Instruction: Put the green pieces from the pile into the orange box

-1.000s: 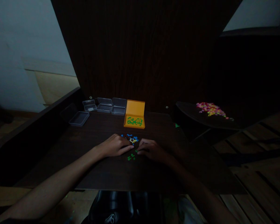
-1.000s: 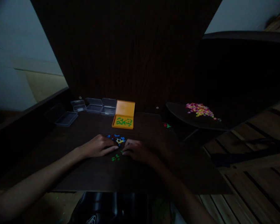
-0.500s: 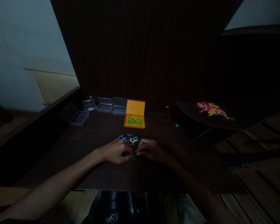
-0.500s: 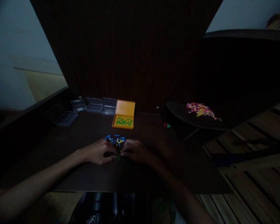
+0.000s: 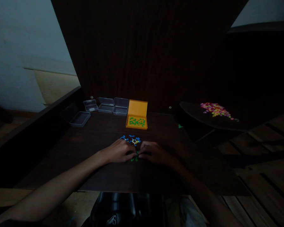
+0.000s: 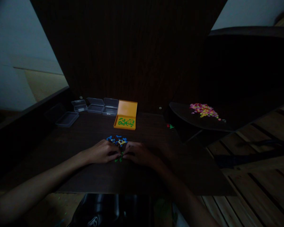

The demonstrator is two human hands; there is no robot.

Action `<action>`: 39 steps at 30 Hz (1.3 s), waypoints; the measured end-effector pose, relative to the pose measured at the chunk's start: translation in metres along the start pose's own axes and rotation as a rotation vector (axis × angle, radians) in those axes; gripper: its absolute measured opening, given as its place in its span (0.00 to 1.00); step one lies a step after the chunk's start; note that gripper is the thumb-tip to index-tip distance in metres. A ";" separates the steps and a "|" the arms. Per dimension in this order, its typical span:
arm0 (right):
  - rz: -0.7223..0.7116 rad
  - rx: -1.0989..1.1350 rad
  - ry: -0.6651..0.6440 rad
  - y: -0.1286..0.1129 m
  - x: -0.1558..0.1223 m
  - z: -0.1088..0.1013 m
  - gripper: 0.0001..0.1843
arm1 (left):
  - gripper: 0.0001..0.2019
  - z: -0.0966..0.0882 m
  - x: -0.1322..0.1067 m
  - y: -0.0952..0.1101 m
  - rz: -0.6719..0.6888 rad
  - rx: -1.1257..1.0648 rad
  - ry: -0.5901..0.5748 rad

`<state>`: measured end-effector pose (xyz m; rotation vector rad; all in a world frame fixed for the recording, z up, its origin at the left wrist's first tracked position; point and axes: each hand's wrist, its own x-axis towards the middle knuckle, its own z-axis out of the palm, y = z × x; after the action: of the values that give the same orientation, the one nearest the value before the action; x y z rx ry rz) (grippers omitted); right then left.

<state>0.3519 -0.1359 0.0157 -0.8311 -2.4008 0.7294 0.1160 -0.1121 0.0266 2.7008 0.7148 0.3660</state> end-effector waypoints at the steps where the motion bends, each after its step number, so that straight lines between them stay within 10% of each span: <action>1: 0.003 0.001 -0.005 0.000 0.000 0.000 0.04 | 0.08 0.001 0.000 0.000 -0.005 0.009 0.001; 39: 0.007 -0.042 -0.015 0.007 0.000 0.002 0.06 | 0.17 -0.011 0.000 0.014 -0.086 0.065 -0.076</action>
<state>0.3539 -0.1320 0.0095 -0.8539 -2.4359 0.6923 0.1184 -0.1216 0.0414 2.7168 0.8313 0.2212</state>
